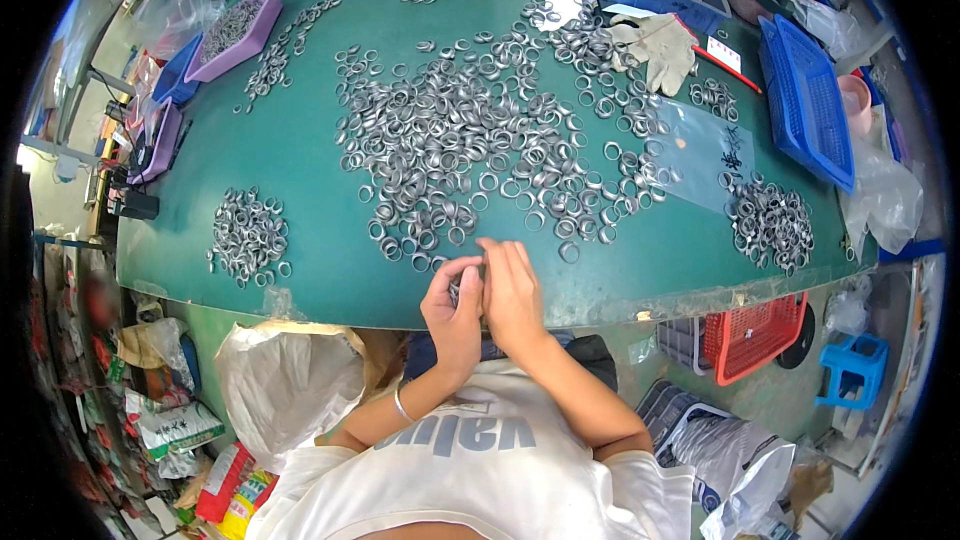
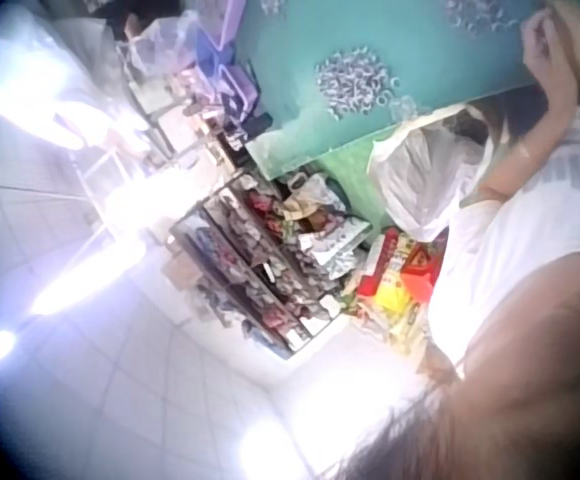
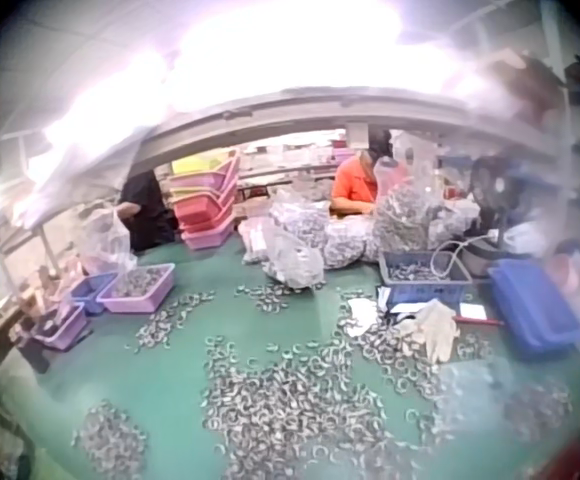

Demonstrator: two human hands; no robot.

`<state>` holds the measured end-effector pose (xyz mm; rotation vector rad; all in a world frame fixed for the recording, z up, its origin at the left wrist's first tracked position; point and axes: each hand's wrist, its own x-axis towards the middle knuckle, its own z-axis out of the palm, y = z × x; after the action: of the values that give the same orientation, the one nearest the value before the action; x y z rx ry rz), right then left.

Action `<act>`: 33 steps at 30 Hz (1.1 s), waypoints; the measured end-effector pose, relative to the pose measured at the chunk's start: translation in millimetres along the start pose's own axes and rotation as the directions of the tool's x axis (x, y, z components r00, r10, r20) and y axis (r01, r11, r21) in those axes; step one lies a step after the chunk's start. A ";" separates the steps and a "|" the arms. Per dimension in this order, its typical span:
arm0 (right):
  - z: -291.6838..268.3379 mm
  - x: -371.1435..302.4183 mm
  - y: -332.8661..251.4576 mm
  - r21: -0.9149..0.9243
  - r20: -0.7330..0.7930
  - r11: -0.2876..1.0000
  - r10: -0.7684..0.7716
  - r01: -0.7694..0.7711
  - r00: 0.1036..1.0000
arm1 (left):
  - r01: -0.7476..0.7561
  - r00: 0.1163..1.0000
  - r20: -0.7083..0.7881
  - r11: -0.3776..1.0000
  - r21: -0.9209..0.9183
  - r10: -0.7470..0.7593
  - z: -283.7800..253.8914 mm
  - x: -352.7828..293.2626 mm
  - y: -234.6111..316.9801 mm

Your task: The person sorts small metal rings on a green table by hand, picking them up and moving them into groups or containers.

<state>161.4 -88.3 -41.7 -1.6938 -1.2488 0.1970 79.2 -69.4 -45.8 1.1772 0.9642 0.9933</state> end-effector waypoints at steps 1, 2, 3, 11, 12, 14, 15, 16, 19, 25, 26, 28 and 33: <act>0.1 0.4 0.5 0.048 -0.005 0.998 0.034 -0.033 0.999 | -0.004 1.000 -0.014 1.000 -0.029 0.003 1.3 0.7 -0.5; 0.2 0.8 0.3 0.096 -0.008 0.993 0.067 -0.066 0.998 | 0.040 0.999 -0.010 0.994 -0.097 -0.041 0.7 1.6 0.7; -0.3 1.3 0.0 0.144 -0.010 0.985 0.100 -0.098 0.995 | 0.083 0.996 -0.004 0.983 -0.164 -0.084 1.1 3.1 3.0; -49.9 1.0 -14.8 0.067 0.222 0.997 -0.046 0.032 0.974 | -0.006 0.987 -0.144 0.897 -0.442 -0.065 -6.1 13.5 2.4; -52.2 -1.4 -16.8 0.038 0.278 0.995 -0.104 0.097 0.955 | -0.013 0.987 -0.150 0.895 -0.445 -0.060 -6.4 14.0 2.1; -52.9 -10.6 -0.6 0.062 0.378 0.989 -0.151 0.138 0.913 | -0.023 0.988 -0.149 0.891 -0.453 -0.050 -3.1 14.0 4.4; -51.0 -14.4 6.8 0.077 0.427 0.985 -0.175 0.157 0.887 | -0.017 0.988 -0.141 0.889 -0.458 -0.054 -2.9 13.9 5.2; -49.1 -14.9 7.1 0.008 0.397 0.990 -0.133 0.141 0.908 | -0.011 0.989 -0.135 0.887 -0.461 -0.058 -4.2 14.0 6.0; -49.9 -9.0 1.4 -0.064 0.426 0.987 -0.108 0.149 0.898 | 0.013 0.995 -0.083 0.885 -0.466 -0.058 -10.4 12.4 6.7; -51.6 -8.3 -0.6 -0.037 0.436 0.985 -0.134 0.166 0.890 | 0.029 0.993 -0.092 0.891 -0.454 -0.079 -21.1 8.3 12.2; -53.6 -8.0 -1.8 -0.027 0.455 0.987 -0.131 0.160 0.881 | 0.034 0.992 -0.094 0.892 -0.450 -0.085 -21.9 7.6 13.1; -58.8 -6.8 -5.5 -0.010 0.489 0.989 -0.124 0.148 0.863 | 0.047 0.992 -0.082 0.894 -0.445 -0.093 -23.9 6.5 13.9; -51.3 -10.8 6.5 0.072 0.317 0.997 -0.033 0.011 0.948 | 0.156 0.988 0.079 0.879 -0.450 -0.135 -31.0 3.5 19.2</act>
<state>192.4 -127.7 -25.1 -1.6295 -1.4782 0.5123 48.6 -55.7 -31.0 0.7178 0.7176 0.9980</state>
